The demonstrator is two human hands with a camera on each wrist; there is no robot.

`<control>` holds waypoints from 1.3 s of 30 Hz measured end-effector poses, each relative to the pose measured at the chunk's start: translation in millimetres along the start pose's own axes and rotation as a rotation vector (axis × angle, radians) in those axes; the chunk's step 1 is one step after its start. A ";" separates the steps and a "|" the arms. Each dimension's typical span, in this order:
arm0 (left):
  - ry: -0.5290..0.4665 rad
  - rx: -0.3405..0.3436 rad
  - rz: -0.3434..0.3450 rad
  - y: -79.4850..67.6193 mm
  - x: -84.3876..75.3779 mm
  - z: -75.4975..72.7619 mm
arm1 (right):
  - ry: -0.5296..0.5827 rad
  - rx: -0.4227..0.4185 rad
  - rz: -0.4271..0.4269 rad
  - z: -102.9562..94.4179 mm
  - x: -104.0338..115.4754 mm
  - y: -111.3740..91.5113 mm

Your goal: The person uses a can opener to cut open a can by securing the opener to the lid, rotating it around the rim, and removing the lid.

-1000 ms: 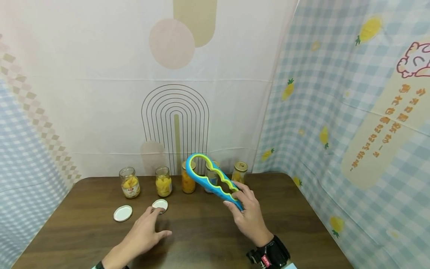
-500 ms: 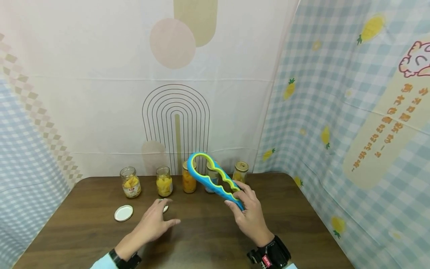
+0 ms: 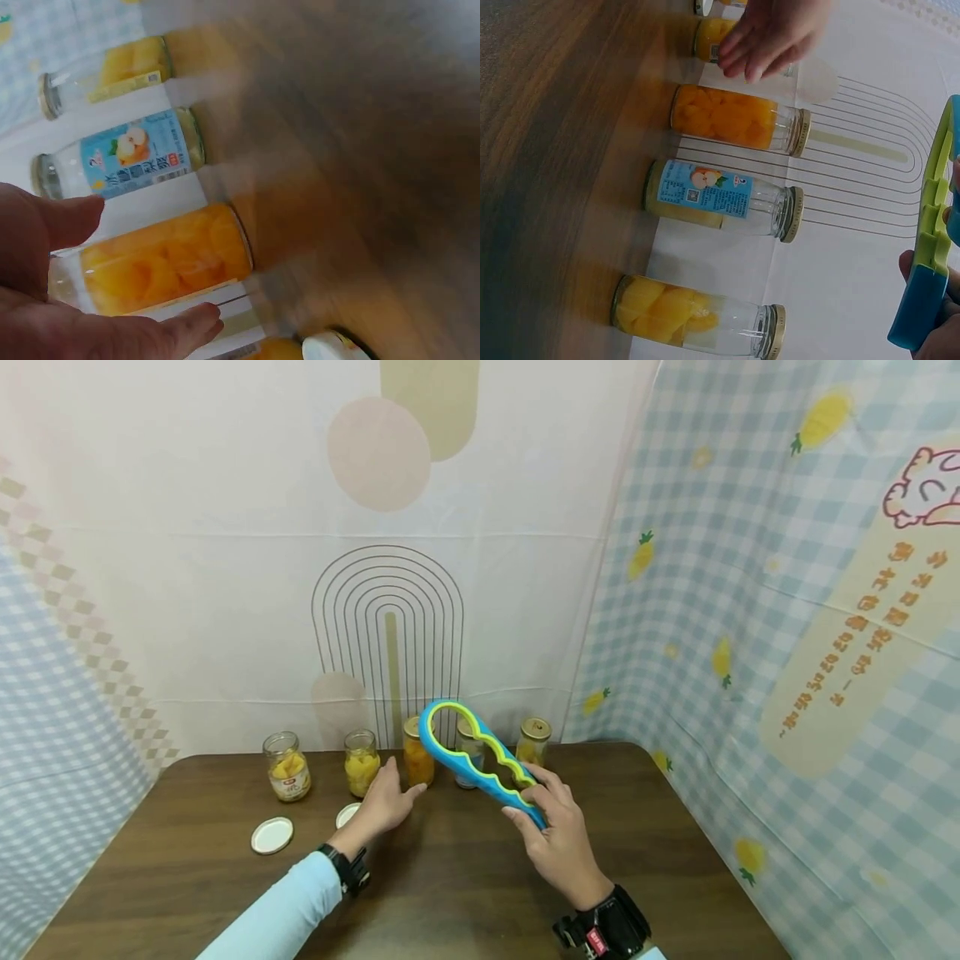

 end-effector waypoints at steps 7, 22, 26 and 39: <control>-0.125 0.011 0.018 26.9 -7.2 9.0 | -0.004 -0.003 0.010 2.2 -1.3 -0.9; -0.214 -0.090 0.109 49.4 -5.8 13.8 | 0.009 0.006 0.017 5.4 -1.7 1.3; -0.210 -0.083 0.090 49.0 -5.4 14.8 | 0.008 0.006 0.015 6.0 -2.4 1.0; -0.275 -0.081 0.090 47.5 -4.3 15.1 | 0.006 0.015 -0.007 7.1 0.9 5.1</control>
Point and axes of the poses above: each hand's wrist, its own y-axis towards the middle knuckle, its own z-axis out of the palm, x = y × z, the point moved 2 cm from there along y, towards the middle knuckle, and after that the axes turned 11 degrees about -z, right-handed, at the moved point
